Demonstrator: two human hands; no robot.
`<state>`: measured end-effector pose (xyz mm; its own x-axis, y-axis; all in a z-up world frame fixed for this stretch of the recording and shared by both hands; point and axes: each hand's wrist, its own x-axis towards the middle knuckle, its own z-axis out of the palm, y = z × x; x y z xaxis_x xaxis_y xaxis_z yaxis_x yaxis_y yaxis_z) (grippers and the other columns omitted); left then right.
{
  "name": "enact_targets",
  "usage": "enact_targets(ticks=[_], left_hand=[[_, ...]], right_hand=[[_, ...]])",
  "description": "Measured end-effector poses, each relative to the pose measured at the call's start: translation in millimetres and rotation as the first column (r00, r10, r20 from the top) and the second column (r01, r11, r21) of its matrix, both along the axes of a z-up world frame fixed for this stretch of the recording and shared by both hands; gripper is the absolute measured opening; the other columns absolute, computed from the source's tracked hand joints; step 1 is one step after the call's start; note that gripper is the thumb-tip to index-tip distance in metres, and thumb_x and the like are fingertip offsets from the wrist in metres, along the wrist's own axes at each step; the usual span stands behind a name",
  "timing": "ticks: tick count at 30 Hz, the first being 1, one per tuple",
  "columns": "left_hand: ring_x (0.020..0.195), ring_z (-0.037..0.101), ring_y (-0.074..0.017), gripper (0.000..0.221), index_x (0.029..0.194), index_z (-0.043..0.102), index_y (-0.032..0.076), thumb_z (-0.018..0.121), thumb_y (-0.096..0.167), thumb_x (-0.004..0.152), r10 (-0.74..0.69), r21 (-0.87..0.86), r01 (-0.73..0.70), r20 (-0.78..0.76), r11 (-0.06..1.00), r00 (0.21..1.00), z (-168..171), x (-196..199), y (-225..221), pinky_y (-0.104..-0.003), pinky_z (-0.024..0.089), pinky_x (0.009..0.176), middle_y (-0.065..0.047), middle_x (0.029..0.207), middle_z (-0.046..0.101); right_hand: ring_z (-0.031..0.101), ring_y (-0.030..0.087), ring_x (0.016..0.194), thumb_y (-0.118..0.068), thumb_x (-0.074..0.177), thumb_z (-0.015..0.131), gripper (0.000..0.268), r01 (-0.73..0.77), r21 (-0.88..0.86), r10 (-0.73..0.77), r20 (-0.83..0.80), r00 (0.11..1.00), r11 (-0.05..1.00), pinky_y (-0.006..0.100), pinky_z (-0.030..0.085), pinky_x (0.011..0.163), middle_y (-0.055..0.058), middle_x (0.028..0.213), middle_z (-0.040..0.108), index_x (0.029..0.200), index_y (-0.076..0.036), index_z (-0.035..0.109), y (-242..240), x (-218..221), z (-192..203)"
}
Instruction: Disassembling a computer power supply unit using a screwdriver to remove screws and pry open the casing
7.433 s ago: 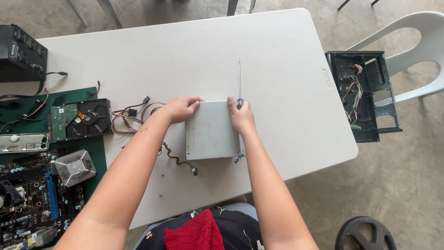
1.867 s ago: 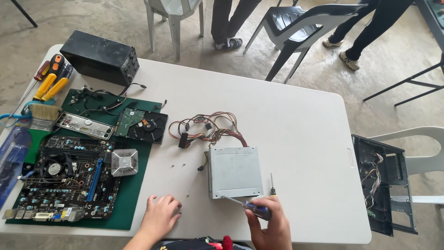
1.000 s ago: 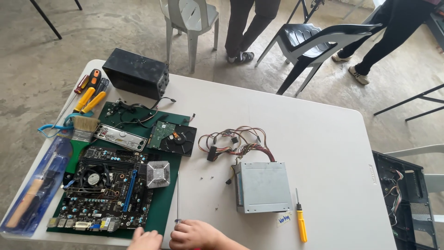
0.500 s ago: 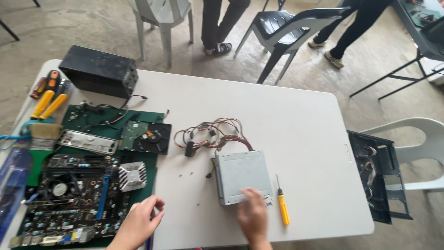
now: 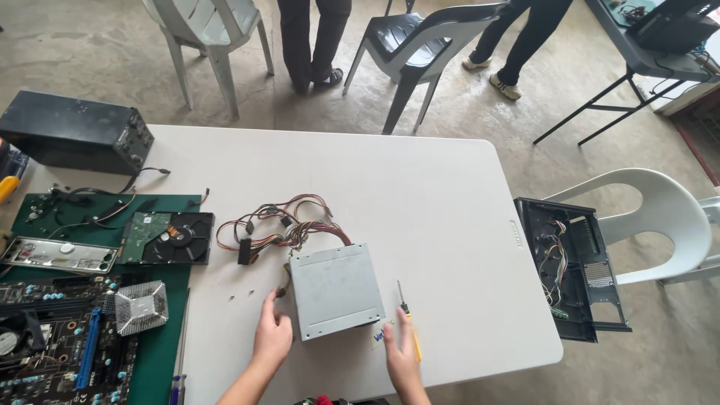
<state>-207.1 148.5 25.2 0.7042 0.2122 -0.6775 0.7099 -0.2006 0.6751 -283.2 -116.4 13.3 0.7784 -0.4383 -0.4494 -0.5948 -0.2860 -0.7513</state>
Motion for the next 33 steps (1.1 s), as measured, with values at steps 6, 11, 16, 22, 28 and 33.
enact_targets(ticks=[6,11,16,22,28,33], left_hand=[[0.098,0.061,-0.0229,0.059,0.142,0.067,0.020,0.048,0.010,0.088,-0.028,-0.303,-0.032,-0.191,0.952,0.981,13,2,-4,-0.045,0.059,0.088,-0.005,0.124,0.078],[0.110,0.061,-0.0279,0.072,0.142,0.062,0.006,0.032,-0.005,0.078,-0.108,-0.357,0.032,-0.193,0.933,0.975,-58,-2,8,-0.043,0.063,0.084,-0.013,0.130,0.069],[0.120,0.063,-0.0250,0.070,0.144,0.065,0.015,0.032,0.002,0.084,-0.090,-0.338,0.022,-0.187,0.941,0.978,-55,-14,7,-0.042,0.061,0.085,-0.007,0.140,0.072],[0.103,0.053,-0.0241,0.082,0.147,0.064,0.020,0.032,0.001,0.074,-0.187,-0.225,0.152,-0.147,0.963,0.971,-66,-16,12,-0.038,0.056,0.080,-0.006,0.134,0.067],[0.068,0.065,-0.0259,0.059,0.120,0.072,0.011,0.035,0.007,0.075,-0.259,-0.091,0.253,-0.051,0.963,0.965,-68,-15,7,-0.035,0.051,0.074,-0.016,0.072,0.067],[0.097,0.068,-0.0218,0.039,0.107,0.067,0.011,0.038,0.002,0.084,-0.389,0.101,0.386,0.444,0.917,0.807,-82,-15,0,-0.036,0.054,0.091,-0.009,0.106,0.077]], right_hand=[[0.028,0.016,0.161,-0.041,0.101,0.054,0.063,-0.085,0.098,0.063,0.206,0.976,0.992,0.038,0.022,0.130,0.000,0.171,0.042,0.162,-0.026,0.042,49,19,26],[0.024,0.038,0.158,-0.030,0.102,0.064,0.054,-0.274,-0.269,0.364,0.383,0.849,0.923,0.059,0.031,0.123,0.010,0.159,0.037,0.155,-0.027,0.055,82,24,80],[0.033,0.046,0.147,-0.030,0.101,0.068,0.052,-0.285,-0.542,0.553,0.434,0.711,0.791,0.060,0.035,0.118,0.011,0.148,0.048,0.153,-0.030,0.060,70,16,56],[0.040,0.045,0.143,-0.025,0.101,0.067,0.049,-0.281,-0.534,0.552,0.458,0.696,0.797,0.059,0.035,0.116,0.012,0.145,0.052,0.150,-0.027,0.063,64,13,61],[0.032,0.043,0.155,-0.054,0.080,0.086,0.065,-0.223,-0.230,0.307,0.447,0.841,0.947,0.054,0.032,0.120,0.024,0.153,0.035,0.132,-0.026,0.058,44,46,76],[0.064,0.022,0.100,-0.041,0.091,0.063,0.036,0.269,0.617,-0.217,-0.161,0.963,0.740,0.033,0.042,0.080,0.006,0.113,0.068,0.120,-0.019,0.062,2,73,54]])
